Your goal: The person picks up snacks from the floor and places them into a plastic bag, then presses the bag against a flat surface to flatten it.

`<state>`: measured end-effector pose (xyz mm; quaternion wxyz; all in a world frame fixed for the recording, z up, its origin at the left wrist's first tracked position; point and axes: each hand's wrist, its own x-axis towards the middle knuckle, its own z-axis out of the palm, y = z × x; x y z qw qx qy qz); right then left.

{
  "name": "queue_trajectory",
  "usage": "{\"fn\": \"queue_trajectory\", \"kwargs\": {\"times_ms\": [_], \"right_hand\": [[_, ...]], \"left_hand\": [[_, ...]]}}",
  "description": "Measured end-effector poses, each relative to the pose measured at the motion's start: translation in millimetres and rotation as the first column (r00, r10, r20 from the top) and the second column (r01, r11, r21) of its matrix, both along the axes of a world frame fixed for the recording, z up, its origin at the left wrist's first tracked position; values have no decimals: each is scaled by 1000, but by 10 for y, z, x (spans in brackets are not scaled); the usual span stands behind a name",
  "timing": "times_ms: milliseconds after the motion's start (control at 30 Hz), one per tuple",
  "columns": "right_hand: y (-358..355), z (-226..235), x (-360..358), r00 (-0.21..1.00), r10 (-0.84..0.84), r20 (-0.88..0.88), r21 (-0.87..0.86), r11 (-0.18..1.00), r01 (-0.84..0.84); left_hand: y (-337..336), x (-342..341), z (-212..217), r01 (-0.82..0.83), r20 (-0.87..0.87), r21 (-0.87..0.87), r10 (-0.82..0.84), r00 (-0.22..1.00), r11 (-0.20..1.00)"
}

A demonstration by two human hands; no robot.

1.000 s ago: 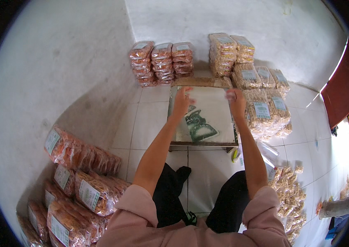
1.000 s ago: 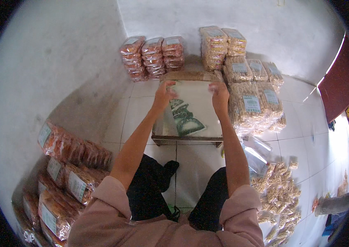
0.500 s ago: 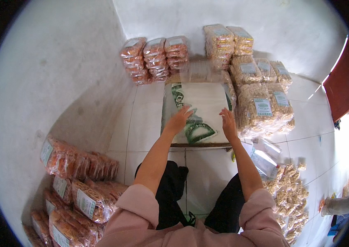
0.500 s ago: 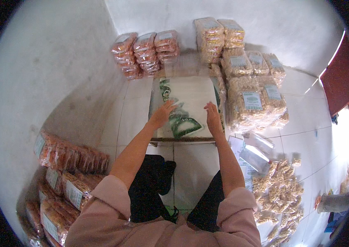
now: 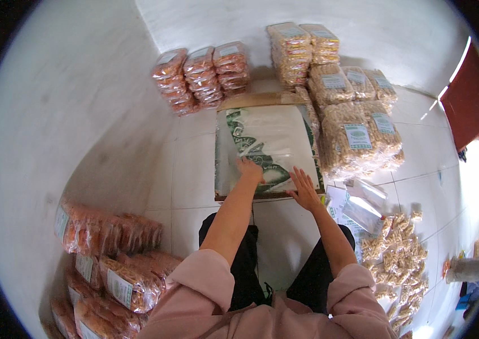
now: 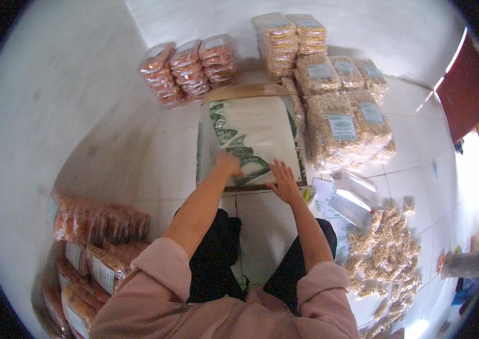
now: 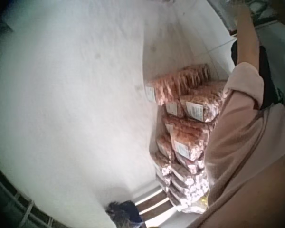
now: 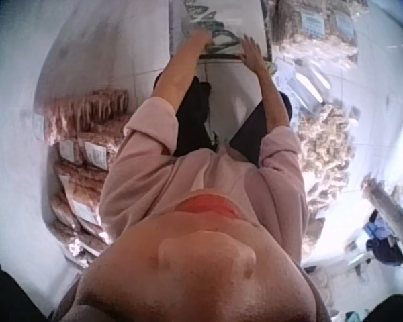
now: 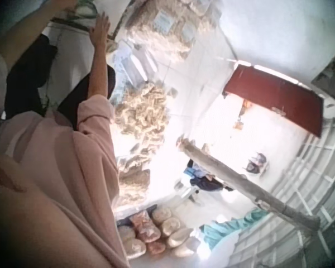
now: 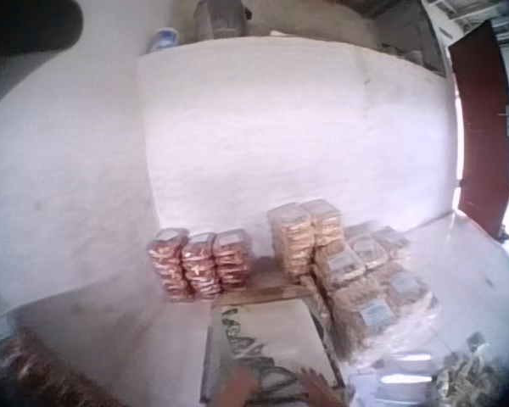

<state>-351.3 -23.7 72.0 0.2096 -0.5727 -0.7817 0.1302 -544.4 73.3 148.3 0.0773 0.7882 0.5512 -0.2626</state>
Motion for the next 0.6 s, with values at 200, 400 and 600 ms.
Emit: {"fn": "queue_trajectory", "kwargs": {"times_ms": [200, 400, 600], "right_hand": [[-166, 409, 900, 954, -278, -110, 28, 959, 282], [-1463, 988, 1938, 688, -590, -422, -130, 791, 598], [-3602, 694, 2612, 345, -844, -411, -123, 427, 896]], "left_hand": [[43, 1093, 38, 265, 635, 30, -223, 740, 964], [-817, 2376, -32, 549, 850, 265, -461, 256, 793], [-1930, 3390, 114, 663, 883, 378, -467, -49, 646]]}}
